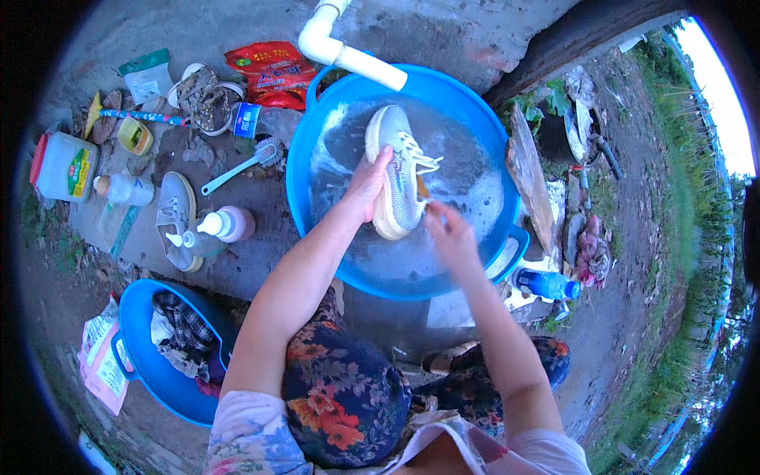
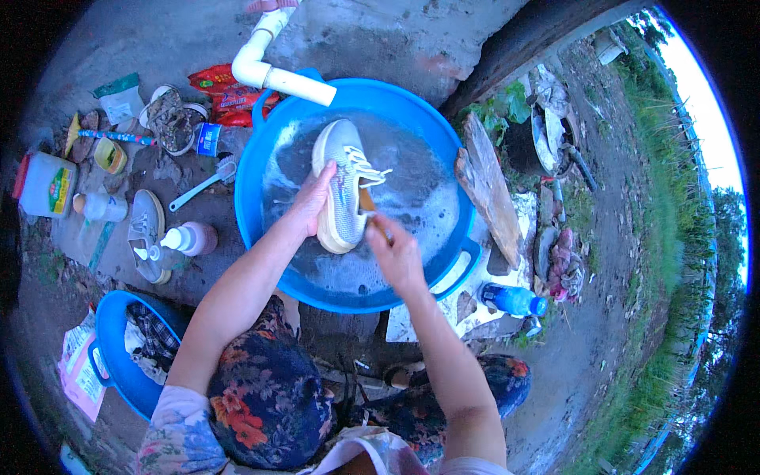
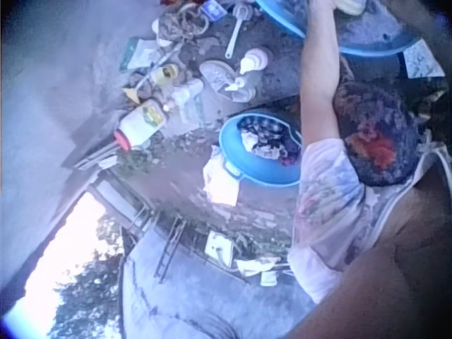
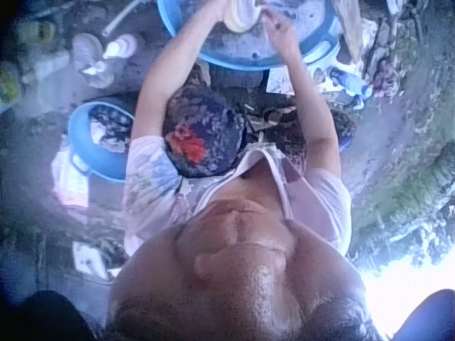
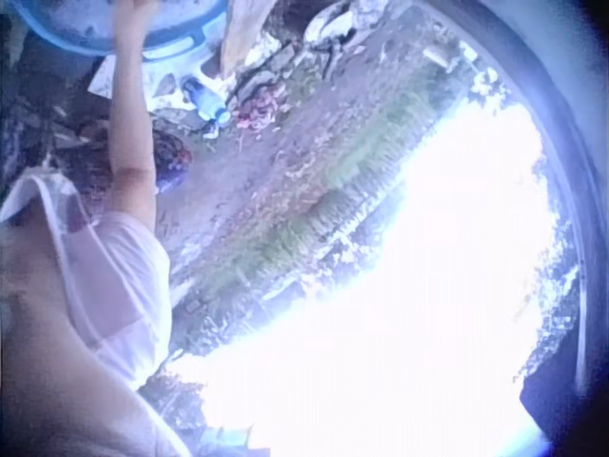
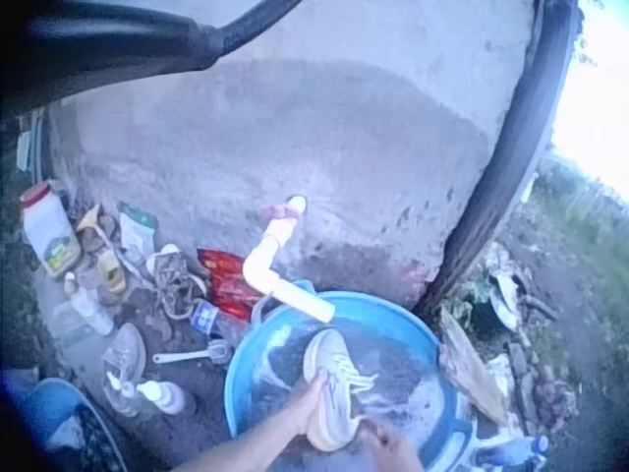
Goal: The person scrubs a white sneaker with a brush in a blue basin of soapy water, repeatedly dipping and scrubbing the shoe's upper and sole. The person then switches to a second sneaker and continues scrubbing it in the same manner.
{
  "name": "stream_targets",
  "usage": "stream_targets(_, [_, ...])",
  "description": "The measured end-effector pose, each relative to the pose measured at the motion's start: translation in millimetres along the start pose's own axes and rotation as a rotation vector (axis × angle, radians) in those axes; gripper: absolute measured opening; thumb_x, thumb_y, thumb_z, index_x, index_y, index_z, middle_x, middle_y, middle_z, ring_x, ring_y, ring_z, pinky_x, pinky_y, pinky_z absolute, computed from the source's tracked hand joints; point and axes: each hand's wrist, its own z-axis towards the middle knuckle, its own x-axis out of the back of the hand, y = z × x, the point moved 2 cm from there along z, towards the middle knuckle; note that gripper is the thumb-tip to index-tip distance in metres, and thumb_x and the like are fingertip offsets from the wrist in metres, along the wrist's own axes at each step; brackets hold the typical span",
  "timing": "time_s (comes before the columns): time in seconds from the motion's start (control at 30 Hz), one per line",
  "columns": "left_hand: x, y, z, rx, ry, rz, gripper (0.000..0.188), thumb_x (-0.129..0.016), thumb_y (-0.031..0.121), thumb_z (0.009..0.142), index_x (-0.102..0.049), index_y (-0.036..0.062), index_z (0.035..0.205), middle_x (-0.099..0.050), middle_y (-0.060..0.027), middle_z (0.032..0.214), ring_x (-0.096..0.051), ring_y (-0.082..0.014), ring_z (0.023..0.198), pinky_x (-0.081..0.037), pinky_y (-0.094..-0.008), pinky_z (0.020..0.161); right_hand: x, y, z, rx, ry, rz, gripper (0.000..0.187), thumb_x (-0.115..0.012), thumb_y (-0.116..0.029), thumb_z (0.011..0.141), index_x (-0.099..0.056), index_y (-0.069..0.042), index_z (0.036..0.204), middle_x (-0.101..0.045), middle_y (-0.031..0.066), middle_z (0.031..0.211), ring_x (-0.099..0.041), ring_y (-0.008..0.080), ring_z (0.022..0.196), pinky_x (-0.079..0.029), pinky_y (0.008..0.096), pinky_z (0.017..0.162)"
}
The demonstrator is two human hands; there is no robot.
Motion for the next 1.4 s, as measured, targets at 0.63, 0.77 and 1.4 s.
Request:
stream_targets(0.63, [12.1, -0.3, 8.0, 0.134, 0.007, -0.1, 0.06, -0.055, 0.043, 0.088, -0.035, 0.0112, 0.135, -0.054, -0.0128, 0.119, -0.058, -0.0278, 0.102, -0.049, -0.0454, 0.083, -8.5, -27.7, 4.4, 0.021, 0.033, 0.097, 0.027, -0.059, -0.014, 0.083, -0.061, -0.005, 0.109, -0.063, 0.0223, 0.099, -0.061, 0.036, 0.095, -0.048, 0.0382, 0.079])
stream_targets(0.77, [1.9, -15.3, 9.7, 0.028, -0.016, 0.078, 0.054, -0.053, 0.047, 0.089, -0.041, 0.014, 0.13, -0.059, -0.0108, 0.112, -0.059, -0.0253, 0.1, -0.05, -0.0441, 0.082, -0.9, -39.3, 46.7, -0.151, 0.064, -0.188, 0.027, -0.059, -0.016, 0.083, -0.061, -0.004, 0.108, -0.062, 0.0238, 0.098, -0.059, 0.0399, 0.094, -0.048, 0.041, 0.078])
stream_targets(1.4, [1.5, -6.8, 8.4, 0.075, -0.108, -0.035, 0.062, -0.043, 0.055, 0.091, -0.042, 0.0076, 0.13, -0.056, -0.0118, 0.119, -0.057, -0.0249, 0.104, -0.048, -0.0429, 0.089, 20.1, -38.3, 14.3, 0.122, 0.0, -0.207, 0.035, -0.055, -0.022, 0.087, -0.056, -0.005, 0.118, -0.064, 0.0201, 0.098, -0.063, 0.0369, 0.09, -0.049, 0.0413, 0.076])
